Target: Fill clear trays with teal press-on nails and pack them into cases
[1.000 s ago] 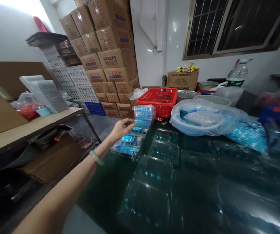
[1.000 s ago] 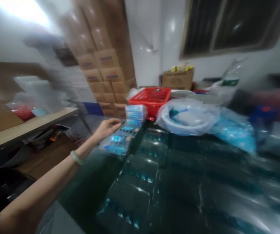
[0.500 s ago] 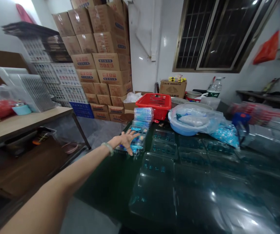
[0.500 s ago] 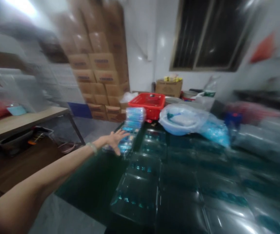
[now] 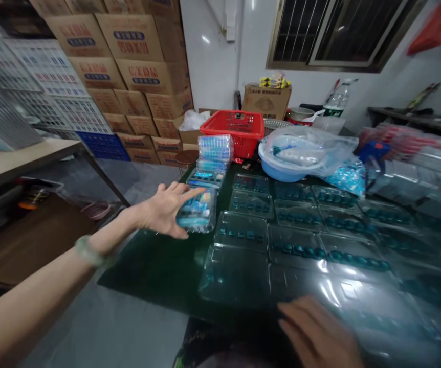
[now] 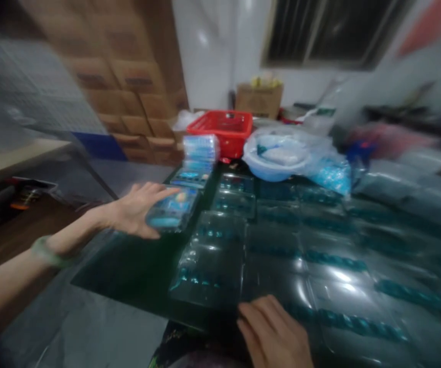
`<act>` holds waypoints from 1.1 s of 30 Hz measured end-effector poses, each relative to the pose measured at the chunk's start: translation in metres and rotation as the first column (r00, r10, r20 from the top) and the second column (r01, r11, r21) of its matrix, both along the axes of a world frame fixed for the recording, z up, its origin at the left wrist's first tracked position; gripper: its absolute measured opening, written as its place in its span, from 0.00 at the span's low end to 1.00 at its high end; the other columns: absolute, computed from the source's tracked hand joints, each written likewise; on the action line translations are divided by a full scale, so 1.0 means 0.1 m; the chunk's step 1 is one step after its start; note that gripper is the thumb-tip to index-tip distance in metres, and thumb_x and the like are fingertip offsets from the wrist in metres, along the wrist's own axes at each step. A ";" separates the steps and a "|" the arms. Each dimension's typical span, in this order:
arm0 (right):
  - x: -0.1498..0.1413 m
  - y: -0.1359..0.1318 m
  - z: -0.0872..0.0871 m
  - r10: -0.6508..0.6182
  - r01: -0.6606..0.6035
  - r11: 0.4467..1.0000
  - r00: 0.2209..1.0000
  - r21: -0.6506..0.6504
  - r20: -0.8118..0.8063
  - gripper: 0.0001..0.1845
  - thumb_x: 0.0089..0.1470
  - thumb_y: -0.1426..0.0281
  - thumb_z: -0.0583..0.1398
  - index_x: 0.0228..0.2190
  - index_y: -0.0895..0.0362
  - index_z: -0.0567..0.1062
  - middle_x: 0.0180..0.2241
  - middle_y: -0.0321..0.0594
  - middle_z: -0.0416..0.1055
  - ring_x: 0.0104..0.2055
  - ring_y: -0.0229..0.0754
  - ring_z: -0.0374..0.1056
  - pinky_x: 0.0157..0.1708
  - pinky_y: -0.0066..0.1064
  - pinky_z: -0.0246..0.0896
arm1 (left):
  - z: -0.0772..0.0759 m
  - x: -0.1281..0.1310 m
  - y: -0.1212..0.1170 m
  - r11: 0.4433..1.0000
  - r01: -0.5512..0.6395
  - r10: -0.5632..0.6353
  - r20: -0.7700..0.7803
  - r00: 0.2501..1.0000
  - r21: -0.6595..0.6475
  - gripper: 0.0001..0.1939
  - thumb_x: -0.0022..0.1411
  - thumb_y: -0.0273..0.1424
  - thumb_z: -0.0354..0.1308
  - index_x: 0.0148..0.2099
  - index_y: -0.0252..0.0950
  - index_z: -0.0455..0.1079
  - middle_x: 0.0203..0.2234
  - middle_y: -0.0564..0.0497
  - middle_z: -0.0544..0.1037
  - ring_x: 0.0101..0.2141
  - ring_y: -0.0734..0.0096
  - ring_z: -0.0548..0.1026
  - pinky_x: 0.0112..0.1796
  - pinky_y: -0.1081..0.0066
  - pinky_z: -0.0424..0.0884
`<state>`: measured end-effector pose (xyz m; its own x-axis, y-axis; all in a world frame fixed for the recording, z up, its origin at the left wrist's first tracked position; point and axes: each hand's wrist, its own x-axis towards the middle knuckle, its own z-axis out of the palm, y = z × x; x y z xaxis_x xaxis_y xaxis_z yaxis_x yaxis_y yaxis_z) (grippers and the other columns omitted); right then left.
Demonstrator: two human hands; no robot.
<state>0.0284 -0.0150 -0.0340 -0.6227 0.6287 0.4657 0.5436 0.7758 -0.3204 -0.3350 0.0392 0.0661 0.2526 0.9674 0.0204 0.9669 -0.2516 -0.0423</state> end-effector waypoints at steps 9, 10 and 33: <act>-0.61 0.00 -0.31 0.050 -0.079 0.987 0.977 0.137 0.209 0.11 0.42 0.83 0.51 0.17 0.57 0.64 0.20 0.39 0.59 0.26 0.41 0.55 0.24 0.32 0.47 | -0.72 -0.09 -0.98 0.969 -0.216 0.221 0.033 0.975 -0.115 0.52 0.32 0.48 0.61 0.60 0.45 0.45 0.52 0.39 0.57 0.50 0.42 0.54 0.44 0.49 0.51; -0.62 0.00 -0.33 0.065 -0.094 0.986 0.977 0.140 0.203 0.12 0.41 0.84 0.51 0.17 0.57 0.64 0.20 0.39 0.59 0.26 0.41 0.55 0.24 0.32 0.47 | -0.74 -0.07 -1.03 0.968 -0.237 0.241 0.039 0.970 -0.087 0.52 0.31 0.49 0.61 0.60 0.44 0.45 0.54 0.38 0.55 0.51 0.39 0.52 0.44 0.47 0.50; -1.24 -0.13 -0.03 0.336 -0.384 0.910 0.905 0.158 0.260 0.07 0.49 0.76 0.56 0.21 0.57 0.67 0.24 0.39 0.60 0.31 0.41 0.54 0.27 0.33 0.45 | -1.40 1.41 -1.99 0.653 -0.754 0.376 0.898 0.230 -0.080 0.09 0.54 0.30 0.52 0.39 0.38 0.66 0.27 0.52 0.70 0.25 0.72 0.68 0.27 0.73 0.65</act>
